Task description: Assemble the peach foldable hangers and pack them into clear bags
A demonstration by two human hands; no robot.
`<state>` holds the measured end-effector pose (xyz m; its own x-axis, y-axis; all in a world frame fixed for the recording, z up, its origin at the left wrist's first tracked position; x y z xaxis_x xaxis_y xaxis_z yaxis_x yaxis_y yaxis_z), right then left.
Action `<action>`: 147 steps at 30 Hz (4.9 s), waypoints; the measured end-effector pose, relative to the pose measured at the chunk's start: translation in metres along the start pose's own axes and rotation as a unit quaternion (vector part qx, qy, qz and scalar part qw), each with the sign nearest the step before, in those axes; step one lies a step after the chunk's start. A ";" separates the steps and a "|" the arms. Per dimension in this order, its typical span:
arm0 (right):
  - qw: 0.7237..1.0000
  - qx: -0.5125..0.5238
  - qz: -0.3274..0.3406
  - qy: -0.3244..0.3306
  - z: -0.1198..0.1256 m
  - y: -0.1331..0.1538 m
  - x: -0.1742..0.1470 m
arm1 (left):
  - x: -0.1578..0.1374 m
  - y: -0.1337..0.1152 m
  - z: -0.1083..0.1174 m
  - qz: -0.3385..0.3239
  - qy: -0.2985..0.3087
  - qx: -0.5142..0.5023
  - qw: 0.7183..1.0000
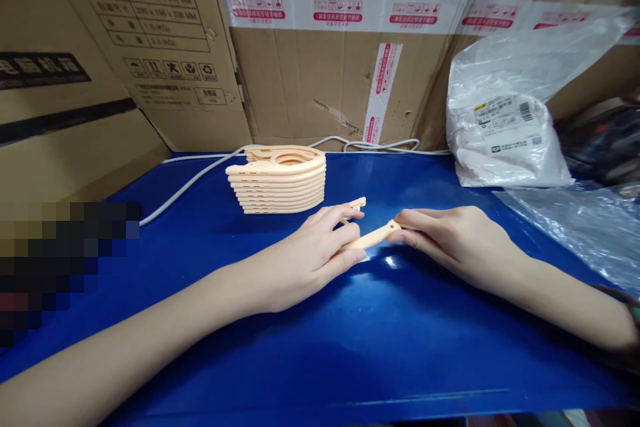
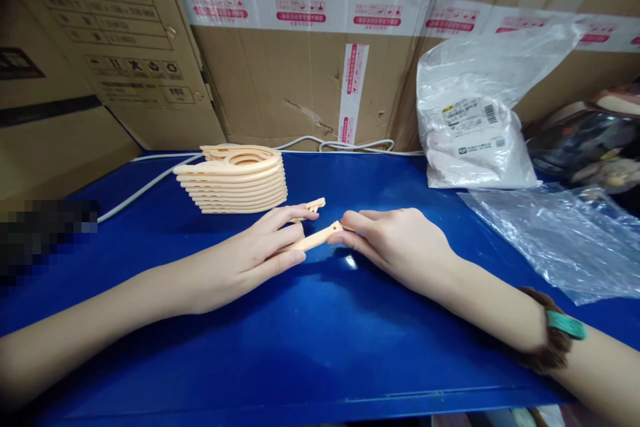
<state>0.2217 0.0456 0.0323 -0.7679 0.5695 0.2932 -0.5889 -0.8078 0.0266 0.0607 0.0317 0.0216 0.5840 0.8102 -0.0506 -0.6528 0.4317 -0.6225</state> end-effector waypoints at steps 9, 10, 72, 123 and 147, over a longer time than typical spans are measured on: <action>0.999 -0.038 0.020 0.013 0.004 0.005 0.001 | 0.002 -0.001 0.000 0.008 0.008 0.026 1.000; 0.999 -0.047 0.021 0.016 0.004 0.005 0.002 | 0.002 -0.001 0.000 0.009 0.009 0.028 1.000; 0.994 0.099 0.046 -0.014 0.009 0.010 0.005 | 0.003 -0.001 -0.002 -0.006 0.014 0.043 0.999; 0.998 0.023 0.052 0.015 0.012 -0.001 0.004 | 0.004 -0.001 0.001 -0.016 -0.008 0.082 0.996; 0.957 0.228 0.113 0.141 -0.005 0.034 0.005 | 0.004 0.001 -0.005 -0.045 -0.055 0.165 0.984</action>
<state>0.1970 0.0214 0.0300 -0.9379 0.3391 0.0737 -0.2780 -0.8613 0.4253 0.0651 0.0335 0.0170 0.6034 0.7924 0.0895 -0.7322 0.5950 -0.3315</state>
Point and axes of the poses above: each hand's wrist, its own x-axis towards the middle knuckle, its own z-axis out of the back of the hand, y = z × x, the point moved 7 cm from there along x, towards the middle knuckle, and after that the axes turned 15 degrees about z, right-handed, at the moved point
